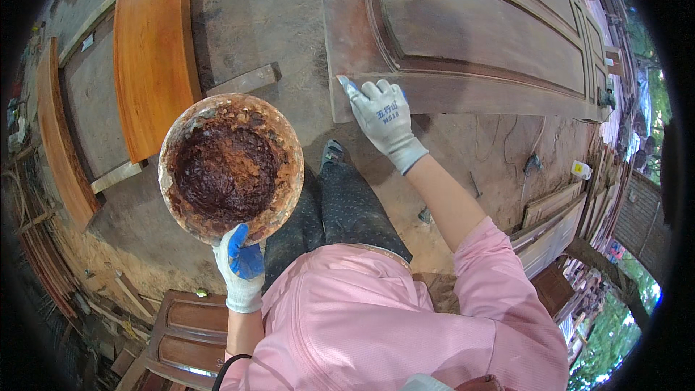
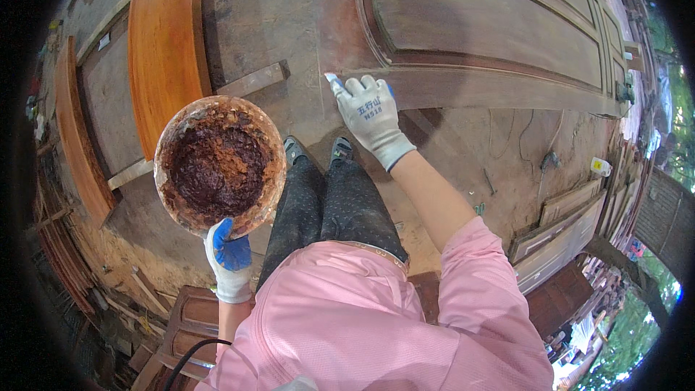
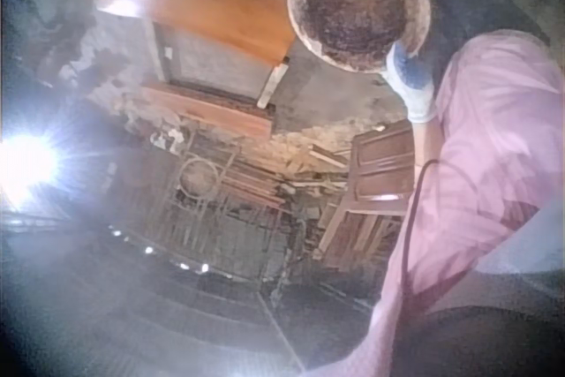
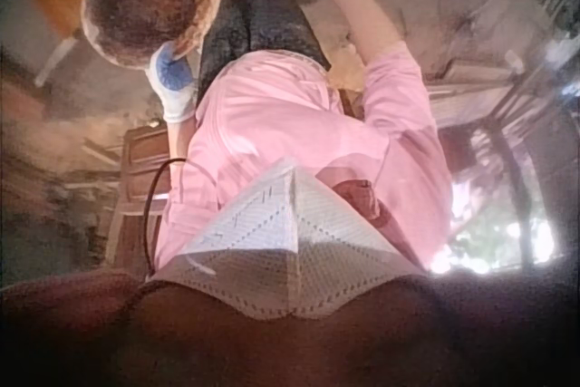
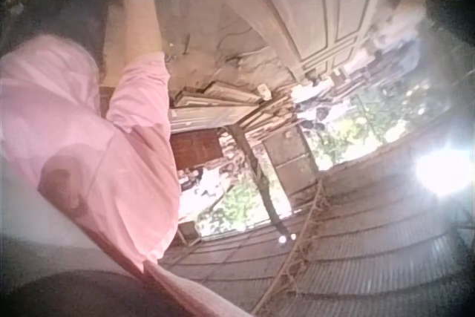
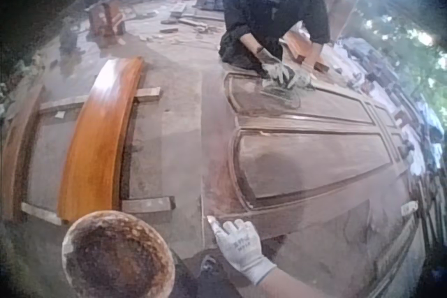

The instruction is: The person sands a wooden door with an electric sander, then applies glue and a wood filler paste into surface imperfections using a small bottle and a putty knife. The person works on one door panel at a time, smoothing and filling defects.

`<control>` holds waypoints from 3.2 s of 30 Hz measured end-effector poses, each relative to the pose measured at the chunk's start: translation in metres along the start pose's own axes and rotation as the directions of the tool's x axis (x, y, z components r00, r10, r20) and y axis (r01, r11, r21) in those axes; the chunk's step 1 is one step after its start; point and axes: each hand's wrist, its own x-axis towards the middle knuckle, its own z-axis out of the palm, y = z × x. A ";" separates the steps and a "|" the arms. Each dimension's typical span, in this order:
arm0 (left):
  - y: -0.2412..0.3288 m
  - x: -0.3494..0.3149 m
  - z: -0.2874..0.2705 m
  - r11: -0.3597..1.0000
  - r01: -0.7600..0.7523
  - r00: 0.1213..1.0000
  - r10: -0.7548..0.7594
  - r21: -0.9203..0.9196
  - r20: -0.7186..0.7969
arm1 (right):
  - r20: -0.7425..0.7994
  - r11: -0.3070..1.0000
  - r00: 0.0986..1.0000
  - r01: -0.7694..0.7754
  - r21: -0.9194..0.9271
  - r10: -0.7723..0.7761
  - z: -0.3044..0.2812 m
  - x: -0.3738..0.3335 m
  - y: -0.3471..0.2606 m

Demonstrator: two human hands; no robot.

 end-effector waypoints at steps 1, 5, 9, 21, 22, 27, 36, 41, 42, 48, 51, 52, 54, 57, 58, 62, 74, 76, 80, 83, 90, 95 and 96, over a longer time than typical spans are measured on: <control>0.000 0.000 0.000 1.000 -0.009 1.000 0.009 0.029 0.004 | -0.003 1.000 1.000 0.006 0.020 -0.006 -0.001 -0.001 0.000; -0.001 0.000 -0.002 1.000 -0.004 1.000 0.004 0.031 0.000 | -0.074 0.997 0.996 -0.053 0.060 0.058 -0.006 0.000 0.008; 0.003 0.003 0.002 0.986 0.039 0.999 -0.043 -0.163 -0.020 | -0.027 0.999 0.998 -0.053 -0.003 0.053 -0.007 -0.016 0.003; -0.003 0.011 -0.007 0.993 0.000 1.000 -0.001 -0.115 -0.003 | -0.049 0.813 0.917 -0.325 0.484 0.396 -0.025 -0.060 -0.018; -0.002 0.014 -0.005 0.990 -0.003 1.000 0.000 -0.139 -0.018 | 0.039 0.591 0.842 -0.410 0.694 0.539 -0.023 -0.071 -0.025; 0.003 0.037 -0.017 0.853 0.176 0.984 -0.164 -0.491 0.067 | 0.629 -0.596 0.489 -0.247 0.764 0.604 -0.061 -0.132 -0.057; 0.018 0.082 -0.067 0.700 0.361 0.920 -0.159 -0.616 0.359 | 0.663 -0.740 0.345 0.179 0.648 0.664 -0.102 -0.210 -0.110; 0.026 0.079 -0.094 0.946 -0.207 0.909 0.280 -0.248 0.308 | 0.628 -0.700 0.310 0.288 0.654 0.714 -0.129 -0.221 -0.121; 0.031 0.079 -0.098 0.911 0.045 0.930 0.113 -0.411 0.351 | 0.609 -0.689 0.324 0.316 0.652 0.724 -0.135 -0.216 -0.127; 0.078 0.083 -0.117 0.713 0.443 0.817 -0.073 -0.543 0.572 | 0.541 -0.675 0.408 0.382 0.631 0.736 -0.200 -0.200 -0.146; 0.107 0.087 -0.129 0.718 0.496 0.754 -0.077 -0.489 0.653 | 0.530 -0.630 0.342 0.462 0.624 0.776 -0.246 -0.208 -0.177; 0.119 0.086 -0.136 0.710 0.520 0.730 -0.081 -0.474 0.679 | 0.522 -0.603 0.308 0.498 0.623 0.795 -0.259 -0.213 -0.189; 0.146 0.086 -0.148 0.552 0.682 0.643 -0.141 -0.479 0.753 | 0.520 -0.572 0.263 0.528 0.627 0.813 -0.272 -0.227 -0.215; 0.154 0.086 -0.156 0.654 0.583 0.639 -0.002 -0.483 0.769 | 0.556 -0.561 0.207 0.568 0.602 0.805 -0.286 -0.237 -0.249; 0.152 0.087 -0.157 0.731 0.474 0.651 0.085 -0.491 0.755 | 0.566 -0.559 0.194 0.582 0.591 0.801 -0.287 -0.238 -0.261; 0.144 0.103 -0.147 0.481 0.789 0.497 -0.136 -0.381 0.857 | 0.560 -0.513 0.151 0.637 0.575 0.815 -0.269 -0.243 -0.299; 0.154 0.119 -0.150 0.490 0.826 0.333 -0.025 -0.278 0.943 | 0.542 -0.281 -0.208 0.676 0.681 0.814 -0.203 -0.316 -0.405; 0.131 0.134 -0.145 0.524 0.796 0.322 0.055 -0.302 0.945 | 0.559 -0.271 -0.246 0.679 0.682 0.792 -0.187 -0.318 -0.416; 0.078 0.144 -0.123 0.536 0.737 0.409 0.132 -0.412 0.903 | 0.613 -0.265 -0.278 0.716 0.645 0.739 -0.139 -0.347 -0.416; 0.079 0.127 -0.104 0.448 0.778 0.443 0.103 -0.439 0.891 | 0.610 -0.278 -0.258 0.713 0.643 0.750 -0.112 -0.368 -0.384; 0.041 0.107 -0.053 0.120 0.802 0.584 0.048 -0.585 0.811 | 0.324 -0.276 -0.071 0.374 0.886 0.943 -0.168 -0.380 -0.208; 0.046 0.098 -0.001 0.073 0.688 0.723 0.017 -0.722 0.691 | 0.252 -0.258 0.058 0.286 0.923 0.966 -0.189 -0.363 -0.068; 0.055 0.097 0.006 0.084 0.661 0.748 0.018 -0.746 0.664 | 0.247 -0.261 0.087 0.265 0.928 0.965 -0.198 -0.352 -0.044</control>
